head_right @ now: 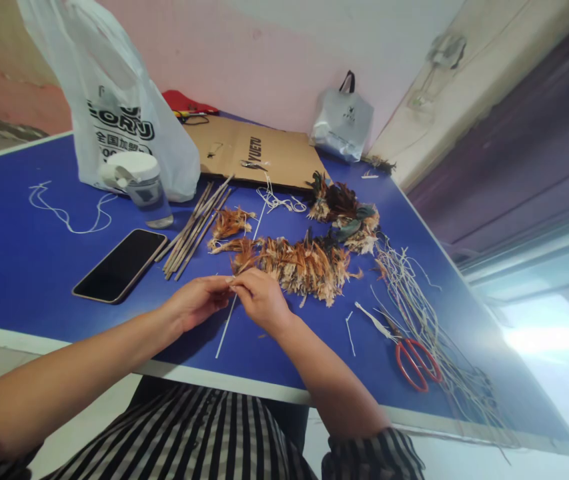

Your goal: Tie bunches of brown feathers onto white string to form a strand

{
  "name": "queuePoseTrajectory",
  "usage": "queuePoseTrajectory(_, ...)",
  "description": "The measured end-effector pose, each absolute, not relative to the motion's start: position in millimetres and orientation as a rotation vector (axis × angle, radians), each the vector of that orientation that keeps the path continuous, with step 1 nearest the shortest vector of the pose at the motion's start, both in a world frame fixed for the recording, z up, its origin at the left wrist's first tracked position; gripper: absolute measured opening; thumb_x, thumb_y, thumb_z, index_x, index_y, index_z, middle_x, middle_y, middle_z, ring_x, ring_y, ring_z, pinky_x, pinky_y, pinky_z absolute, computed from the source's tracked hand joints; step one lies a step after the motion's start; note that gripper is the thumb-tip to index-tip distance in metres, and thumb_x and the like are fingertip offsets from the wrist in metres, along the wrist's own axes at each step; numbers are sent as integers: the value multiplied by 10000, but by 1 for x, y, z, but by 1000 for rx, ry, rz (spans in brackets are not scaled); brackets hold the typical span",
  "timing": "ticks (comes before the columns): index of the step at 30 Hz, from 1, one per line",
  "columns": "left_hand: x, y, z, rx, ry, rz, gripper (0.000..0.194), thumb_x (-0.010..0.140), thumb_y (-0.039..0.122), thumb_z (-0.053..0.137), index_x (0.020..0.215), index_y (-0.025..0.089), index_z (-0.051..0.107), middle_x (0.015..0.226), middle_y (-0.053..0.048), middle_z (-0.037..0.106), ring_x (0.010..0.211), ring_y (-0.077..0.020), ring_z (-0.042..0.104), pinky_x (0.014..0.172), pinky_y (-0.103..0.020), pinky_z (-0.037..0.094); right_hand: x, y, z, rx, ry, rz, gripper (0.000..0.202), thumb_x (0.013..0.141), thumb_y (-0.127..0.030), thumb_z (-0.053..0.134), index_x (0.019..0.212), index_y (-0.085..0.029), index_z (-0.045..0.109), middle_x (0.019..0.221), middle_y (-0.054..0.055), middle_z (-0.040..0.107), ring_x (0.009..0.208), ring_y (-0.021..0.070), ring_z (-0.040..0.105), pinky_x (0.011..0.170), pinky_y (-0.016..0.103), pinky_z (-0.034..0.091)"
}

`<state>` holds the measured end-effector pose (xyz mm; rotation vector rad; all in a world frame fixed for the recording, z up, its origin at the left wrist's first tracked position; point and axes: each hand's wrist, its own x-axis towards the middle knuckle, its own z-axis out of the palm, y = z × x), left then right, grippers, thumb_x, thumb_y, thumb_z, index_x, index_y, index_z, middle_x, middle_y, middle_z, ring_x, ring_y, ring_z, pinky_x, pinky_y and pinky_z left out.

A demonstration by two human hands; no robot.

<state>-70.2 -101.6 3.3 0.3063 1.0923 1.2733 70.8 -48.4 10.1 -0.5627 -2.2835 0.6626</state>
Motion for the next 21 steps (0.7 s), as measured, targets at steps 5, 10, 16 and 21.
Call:
queuePoseTrajectory(5,-72,-100,-2,545,1217,1275,179,579,249,708,645,91,655,560,-18,597,512,-78,487,554,-221,378,57,-46,4,-953,-1846,1424,143,765,-301,563,732,-162,547,558,-33,528,435,75,479,419,199,423)
queuePoseTrajectory(10,-78,-95,-15,898,1391,1255,244,620,300,678,772,115,631,585,4,590,494,-92,480,526,-232,391,52,-33,-5,-987,-1578,1790,221,686,-343,626,669,-155,510,493,-55,512,348,47,394,318,172,372)
queuePoseTrajectory(16,-88,-91,-27,1532,1590,1097,132,709,263,584,764,162,648,687,-16,638,604,-127,534,595,-243,385,54,-23,-17,-1083,-1485,1954,232,635,-328,672,669,-138,543,472,-50,527,338,43,402,308,163,372)
queuePoseTrajectory(21,-92,-84,-28,1754,1743,911,137,704,278,576,688,173,663,661,-19,620,615,-141,527,586,-246,364,56,-24,-17,-1130,-1496,1948,224,646,-327,669,672,-143,544,467,-47,545,317,48,430,301,158,370)
